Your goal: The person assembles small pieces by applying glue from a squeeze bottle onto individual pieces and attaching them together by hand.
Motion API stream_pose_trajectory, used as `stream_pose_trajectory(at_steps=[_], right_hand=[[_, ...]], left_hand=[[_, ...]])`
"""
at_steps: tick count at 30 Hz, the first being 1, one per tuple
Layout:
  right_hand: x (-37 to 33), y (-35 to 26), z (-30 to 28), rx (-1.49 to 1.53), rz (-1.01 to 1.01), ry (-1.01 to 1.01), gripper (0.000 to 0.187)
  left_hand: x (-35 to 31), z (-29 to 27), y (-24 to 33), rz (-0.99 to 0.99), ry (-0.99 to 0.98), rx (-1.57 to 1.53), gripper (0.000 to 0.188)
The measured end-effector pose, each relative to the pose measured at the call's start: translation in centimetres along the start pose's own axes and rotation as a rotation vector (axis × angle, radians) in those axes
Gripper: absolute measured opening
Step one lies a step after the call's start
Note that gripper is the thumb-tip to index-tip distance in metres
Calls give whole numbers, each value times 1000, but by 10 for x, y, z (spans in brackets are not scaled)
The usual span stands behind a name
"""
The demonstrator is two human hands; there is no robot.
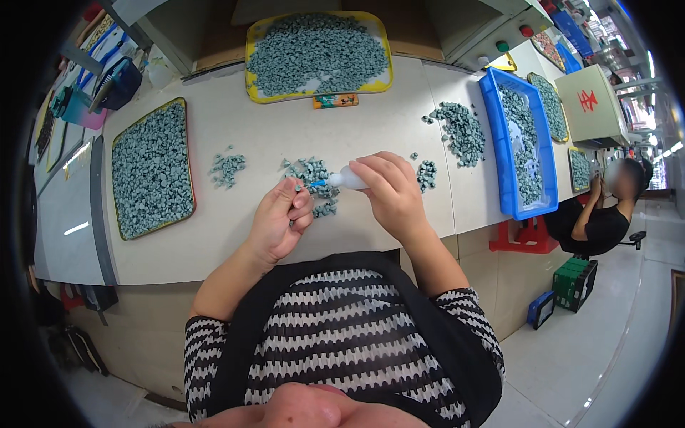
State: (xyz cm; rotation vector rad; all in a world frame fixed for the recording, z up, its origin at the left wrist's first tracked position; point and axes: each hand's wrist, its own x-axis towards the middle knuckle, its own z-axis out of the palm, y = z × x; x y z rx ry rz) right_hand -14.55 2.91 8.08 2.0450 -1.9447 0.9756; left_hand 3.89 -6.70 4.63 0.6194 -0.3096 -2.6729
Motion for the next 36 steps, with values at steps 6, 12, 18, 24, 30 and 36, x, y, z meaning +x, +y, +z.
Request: stream_pose_trajectory(at_steps=[6,12,18,24,30,36], right_hand=[[3,-5,-3,-190,-50,-8,41],[7,-9,-6,-245,-83,-2,38],[10,-14,-7,-287,-97,-19,37],[11,-18,-9,-346,-106,-40,37],[14,-22,-13,-362,-112,-40,35],[12,-19,-13,-328,-102,-44,37]], left_hand=[[1,-1,0,11,74,64,18],[0,-1,1,18,69,84,18],[-1,-2,2,22,69,102,19],[-3,-2,3,21,81,116,18],[-3,-2,2,13,83,112,17],[-3,-1,1,3,109,114,17]])
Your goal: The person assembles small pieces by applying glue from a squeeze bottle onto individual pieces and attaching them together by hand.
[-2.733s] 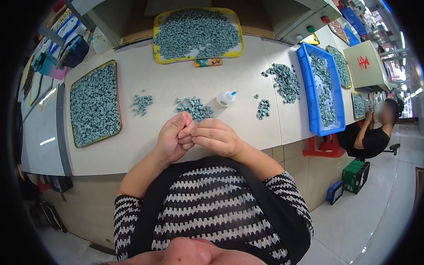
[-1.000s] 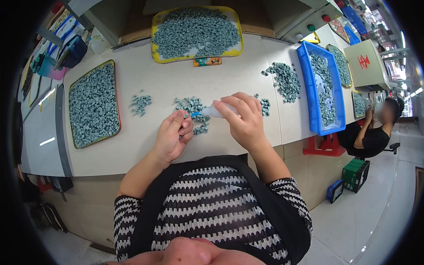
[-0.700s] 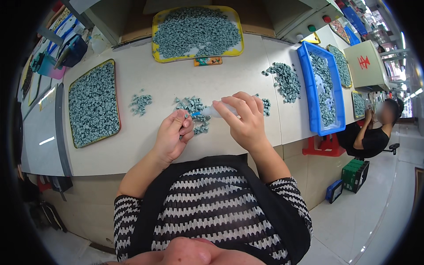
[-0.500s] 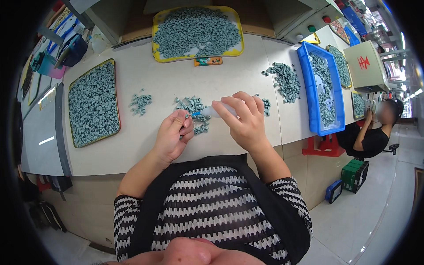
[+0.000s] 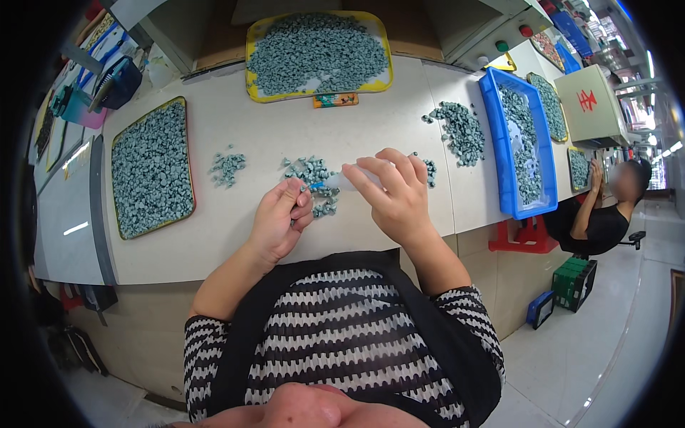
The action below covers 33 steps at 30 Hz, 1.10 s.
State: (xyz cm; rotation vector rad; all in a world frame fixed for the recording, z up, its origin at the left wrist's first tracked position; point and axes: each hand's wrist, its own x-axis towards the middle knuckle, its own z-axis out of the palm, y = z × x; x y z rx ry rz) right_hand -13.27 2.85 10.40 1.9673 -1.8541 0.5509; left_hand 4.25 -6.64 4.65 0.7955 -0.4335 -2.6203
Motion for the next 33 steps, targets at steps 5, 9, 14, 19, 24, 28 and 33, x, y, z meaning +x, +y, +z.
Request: stream_pose_trajectory(at_steps=[5,9,14,19,24,28,33], right_hand=[[-7,9,9,253,216,56,39],[-22,21,24,625,648,6,34],[-37,39,29,931,739,-22,38],[-31,55,0,575,488,-14,41],[-33,75,-21,119,489,-72,37],[-36,49,-33,-36,457,-186,34],[-18,12,-48,45,499,-210,29]], left_hand=[[0,3,-1,0,-15,-25,17],[1,12,-8,-15,-38,-20,17],[1,30,-20,-17,-54,15,16],[5,41,-25,-3,-49,-7,15],[-15,43,-8,14,-20,-56,12],[-35,38,12,-50,-30,-93,9],[-67,33,33,-40,-51,-104,9]])
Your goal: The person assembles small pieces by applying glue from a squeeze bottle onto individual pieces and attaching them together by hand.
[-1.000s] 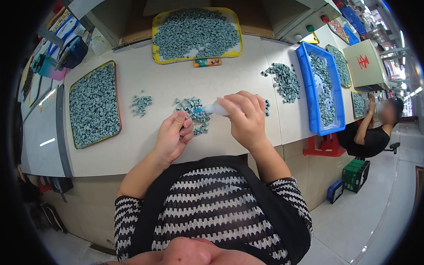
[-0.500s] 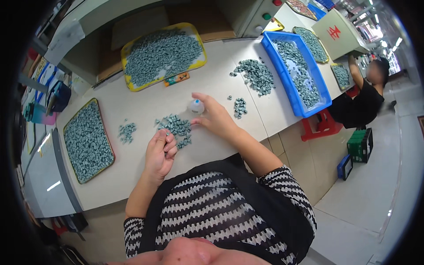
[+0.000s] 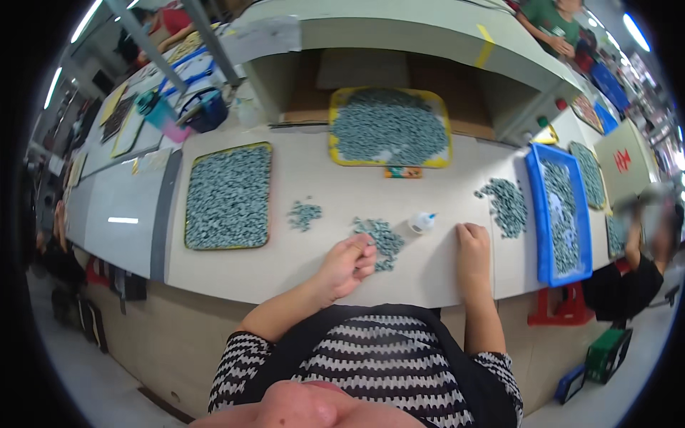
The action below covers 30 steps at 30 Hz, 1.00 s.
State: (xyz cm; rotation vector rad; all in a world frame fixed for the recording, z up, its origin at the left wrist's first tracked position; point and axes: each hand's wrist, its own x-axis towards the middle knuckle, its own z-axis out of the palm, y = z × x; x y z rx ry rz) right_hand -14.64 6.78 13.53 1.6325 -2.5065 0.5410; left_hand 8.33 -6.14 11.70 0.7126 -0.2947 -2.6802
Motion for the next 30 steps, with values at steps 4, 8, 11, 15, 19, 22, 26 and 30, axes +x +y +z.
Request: stream_pose_trajectory(at_steps=[4,8,11,15,19,22,26,30], right_hand=[[-1,-9,3,189,111,120,27],[-7,-47,-18,228,16,341,22],[-15,-74,-26,298,-206,478,20],[-10,-104,-41,505,-412,325,20],[-6,-107,-23,661,-378,265,22],[0,-101,-10,591,-447,237,23],[4,-85,20,626,-373,218,24],[6,-73,41,677,-351,226,27]], left_hand=[[-18,-3,13,-20,-84,-10,15],[-31,0,22,-30,-86,48,19],[-32,5,20,-17,-55,73,19],[-27,5,9,-29,-93,53,19],[-19,11,0,-12,-93,77,19],[-8,8,-1,-33,-115,100,18],[10,1,-7,-50,-103,86,15],[25,-4,-11,-68,-64,67,17]])
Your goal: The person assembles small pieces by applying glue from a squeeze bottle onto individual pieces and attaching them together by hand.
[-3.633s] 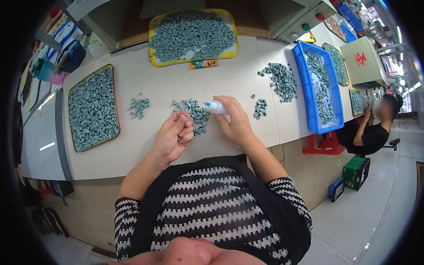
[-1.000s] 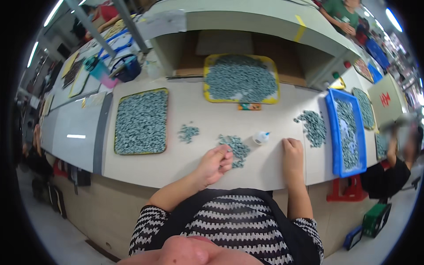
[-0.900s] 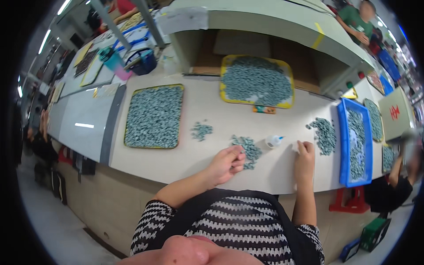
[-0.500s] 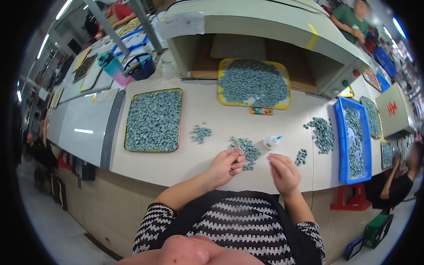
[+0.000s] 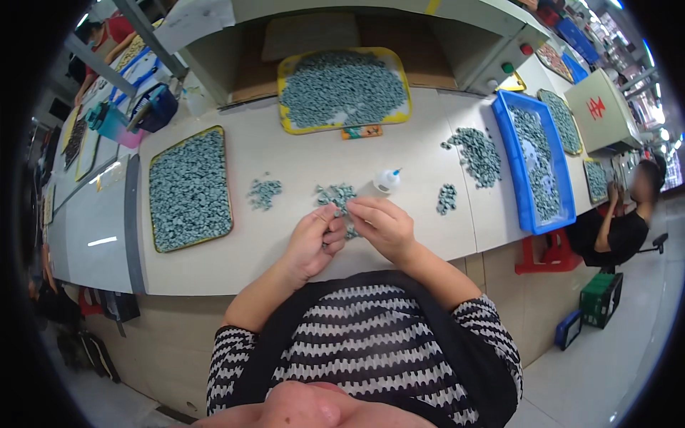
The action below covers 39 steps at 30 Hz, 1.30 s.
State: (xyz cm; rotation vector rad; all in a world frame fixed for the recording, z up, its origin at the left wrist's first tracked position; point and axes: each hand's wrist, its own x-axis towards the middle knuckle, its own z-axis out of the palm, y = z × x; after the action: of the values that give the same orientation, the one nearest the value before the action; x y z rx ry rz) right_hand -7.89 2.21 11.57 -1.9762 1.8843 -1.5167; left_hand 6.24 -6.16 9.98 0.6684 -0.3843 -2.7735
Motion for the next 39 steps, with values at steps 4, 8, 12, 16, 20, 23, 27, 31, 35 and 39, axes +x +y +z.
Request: stream_pose_trajectory(at_steps=[4,8,12,16,20,23,27,31,35,39], right_hand=[[-4,14,3,-66,-102,-38,30],[-3,16,2,-72,-216,-129,33],[-5,19,5,-102,-271,-161,33],[-7,22,9,-77,-262,-135,32],[-9,25,14,-76,-277,-136,32],[-9,23,17,-65,-275,-151,32],[-13,21,21,-51,-276,-141,31],[-12,19,23,-34,-273,-79,23],[-11,13,16,-19,-145,-82,24],[-17,18,-5,-120,-105,92,26]], left_hand=[[11,-9,-3,7,18,-10,18],[16,-18,-7,24,-18,-24,18],[17,-18,-7,18,-5,-32,18],[16,-18,-6,10,-14,-31,19],[16,-22,-7,19,-16,-55,20],[15,-25,-9,90,32,1,20],[14,-28,-15,232,31,91,19],[9,-22,-17,283,51,119,19],[9,-16,-13,290,157,151,21],[11,-20,-8,187,238,201,22]])
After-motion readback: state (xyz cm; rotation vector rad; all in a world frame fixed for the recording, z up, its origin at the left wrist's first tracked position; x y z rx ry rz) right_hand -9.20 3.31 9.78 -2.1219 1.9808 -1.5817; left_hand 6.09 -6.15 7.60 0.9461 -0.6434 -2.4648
